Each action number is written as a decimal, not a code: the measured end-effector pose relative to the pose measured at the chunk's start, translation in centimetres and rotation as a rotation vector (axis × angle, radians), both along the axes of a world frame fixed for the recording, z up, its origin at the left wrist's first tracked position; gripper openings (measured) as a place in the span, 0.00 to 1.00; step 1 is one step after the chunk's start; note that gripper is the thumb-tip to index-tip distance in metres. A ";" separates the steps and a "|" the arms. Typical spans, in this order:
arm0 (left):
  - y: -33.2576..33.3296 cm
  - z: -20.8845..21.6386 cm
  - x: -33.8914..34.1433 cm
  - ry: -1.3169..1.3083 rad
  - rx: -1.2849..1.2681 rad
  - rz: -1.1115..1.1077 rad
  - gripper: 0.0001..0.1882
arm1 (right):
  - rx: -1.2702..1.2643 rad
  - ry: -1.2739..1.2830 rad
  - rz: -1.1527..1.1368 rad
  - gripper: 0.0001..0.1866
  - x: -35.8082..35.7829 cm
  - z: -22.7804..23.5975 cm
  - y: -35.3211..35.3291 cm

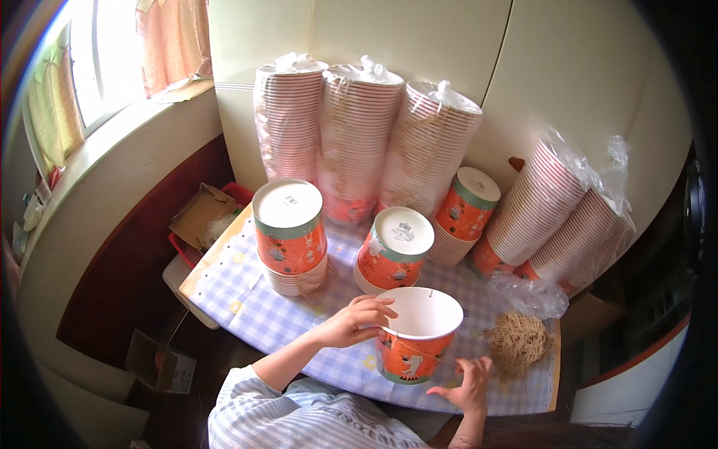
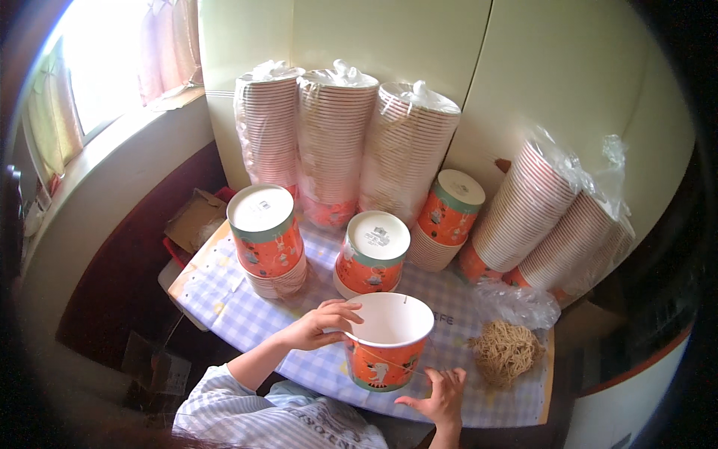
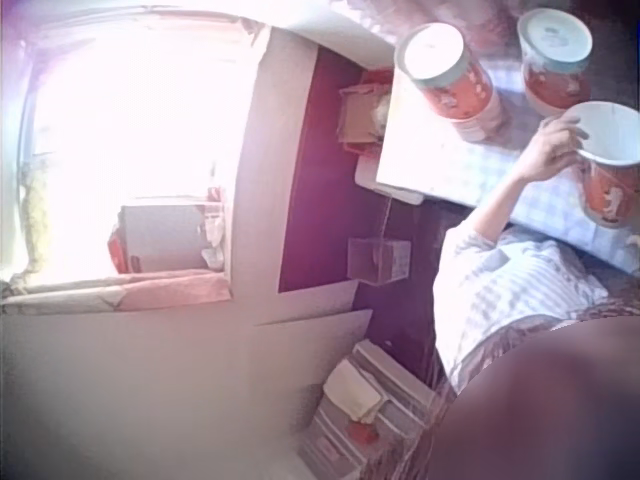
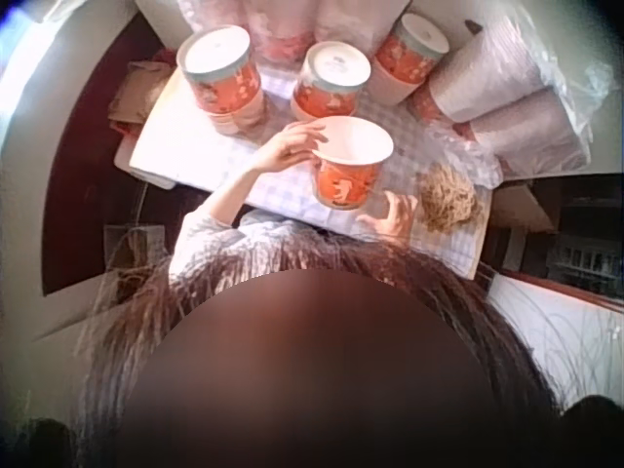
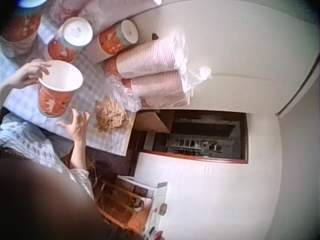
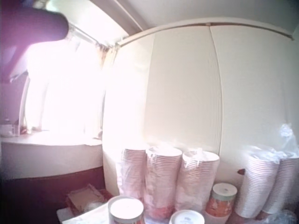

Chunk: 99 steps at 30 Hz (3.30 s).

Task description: The recorder is securing rubber bands onto paper food containers in a workspace filled with stacks of similar items.

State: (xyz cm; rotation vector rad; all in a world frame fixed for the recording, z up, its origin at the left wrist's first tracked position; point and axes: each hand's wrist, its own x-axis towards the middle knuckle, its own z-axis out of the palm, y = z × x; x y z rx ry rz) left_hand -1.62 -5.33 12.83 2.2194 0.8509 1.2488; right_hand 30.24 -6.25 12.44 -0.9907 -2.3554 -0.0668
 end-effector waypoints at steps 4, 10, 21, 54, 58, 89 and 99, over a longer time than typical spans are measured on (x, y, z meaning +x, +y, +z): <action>-1.5 0.5 -3.1 -0.240 -0.074 -0.003 0.11 | 0.044 0.001 0.190 0.40 -3.2 2.5 1.3; -4.5 1.8 -6.3 -0.797 -0.264 -0.031 0.08 | 0.137 0.171 0.413 0.24 -8.0 4.5 4.4; -5.9 5.4 -11.5 -0.194 0.197 0.725 0.44 | -0.315 0.537 0.611 0.20 -21.5 13.9 10.0; 1.1 -1.6 -19.6 -0.368 -0.041 0.628 0.59 | -1.200 0.455 0.447 0.23 -34.5 8.4 18.4; 1.2 -2.7 -20.2 -0.374 -0.053 0.642 0.60 | -1.075 0.493 0.482 0.25 -35.5 6.6 18.7; -1.5 -3.7 -13.3 -0.117 0.453 1.301 0.30 | -0.152 0.327 0.417 0.19 -26.1 5.2 13.5; 3.3 -11.4 -1.8 0.283 0.068 0.778 0.21 | 0.153 0.035 0.187 0.11 -19.2 2.6 16.7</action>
